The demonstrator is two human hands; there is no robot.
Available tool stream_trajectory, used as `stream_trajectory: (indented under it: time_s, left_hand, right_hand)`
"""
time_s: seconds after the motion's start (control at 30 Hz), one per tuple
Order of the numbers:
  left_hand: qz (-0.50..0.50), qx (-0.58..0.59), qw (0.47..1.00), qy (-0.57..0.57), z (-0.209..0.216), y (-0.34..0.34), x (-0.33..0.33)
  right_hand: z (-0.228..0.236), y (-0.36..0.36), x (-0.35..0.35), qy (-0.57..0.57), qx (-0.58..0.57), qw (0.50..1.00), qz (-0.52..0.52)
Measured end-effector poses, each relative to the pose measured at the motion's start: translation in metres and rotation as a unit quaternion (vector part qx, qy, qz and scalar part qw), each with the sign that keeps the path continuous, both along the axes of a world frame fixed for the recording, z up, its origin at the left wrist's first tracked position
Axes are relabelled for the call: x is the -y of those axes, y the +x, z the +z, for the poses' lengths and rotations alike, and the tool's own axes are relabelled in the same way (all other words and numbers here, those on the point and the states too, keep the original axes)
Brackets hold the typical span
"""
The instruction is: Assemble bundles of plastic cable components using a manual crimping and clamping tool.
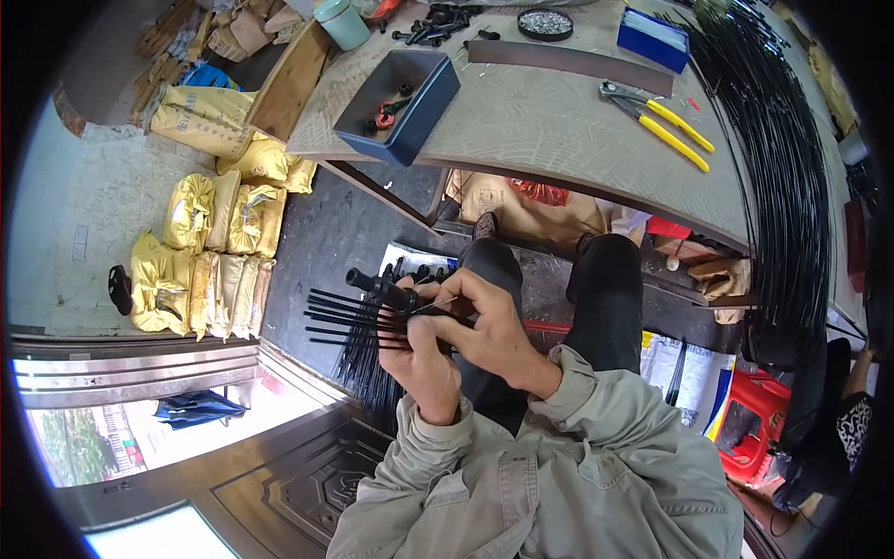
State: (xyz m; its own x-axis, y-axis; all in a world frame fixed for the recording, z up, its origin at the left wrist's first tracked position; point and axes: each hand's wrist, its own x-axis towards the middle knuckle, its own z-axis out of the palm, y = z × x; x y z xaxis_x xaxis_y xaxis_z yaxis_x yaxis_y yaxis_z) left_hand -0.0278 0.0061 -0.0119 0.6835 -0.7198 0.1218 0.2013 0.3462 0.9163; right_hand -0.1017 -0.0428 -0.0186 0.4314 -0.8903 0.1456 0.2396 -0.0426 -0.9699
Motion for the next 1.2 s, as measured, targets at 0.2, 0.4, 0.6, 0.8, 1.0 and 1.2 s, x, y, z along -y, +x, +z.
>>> stream_trajectory:
  time_s: [0.2,0.4,0.6,0.8,1.0,1.2]
  left_hand:
    - [-0.12,-0.132,0.984,-0.024,-0.003,0.021,-0.006]
    - [-0.13,-0.162,0.978,-0.01,-0.012,0.033,-0.008]
    - [-0.128,-0.154,0.98,0.0,-0.013,0.032,-0.007]
    - [-0.129,-0.122,0.984,-0.009,-0.016,0.03,-0.007]
    - [-0.08,-0.081,0.993,-0.017,-0.019,0.026,-0.005]
    - [-0.067,-0.043,0.997,-0.011,-0.011,0.013,-0.005]
  right_hand:
    - [-0.012,-0.003,0.002,0.054,0.092,0.993,0.05]
    - [-0.015,-0.001,0.0,-0.039,0.07,0.997,0.0]
    - [-0.014,-0.001,-0.001,-0.061,0.03,0.997,-0.038]
    - [-0.017,0.002,-0.001,-0.157,-0.011,0.984,-0.082]
    - [-0.014,-0.004,0.008,-0.07,0.021,0.997,-0.004]
    - [-0.014,-0.008,0.011,0.04,0.069,0.994,0.071]
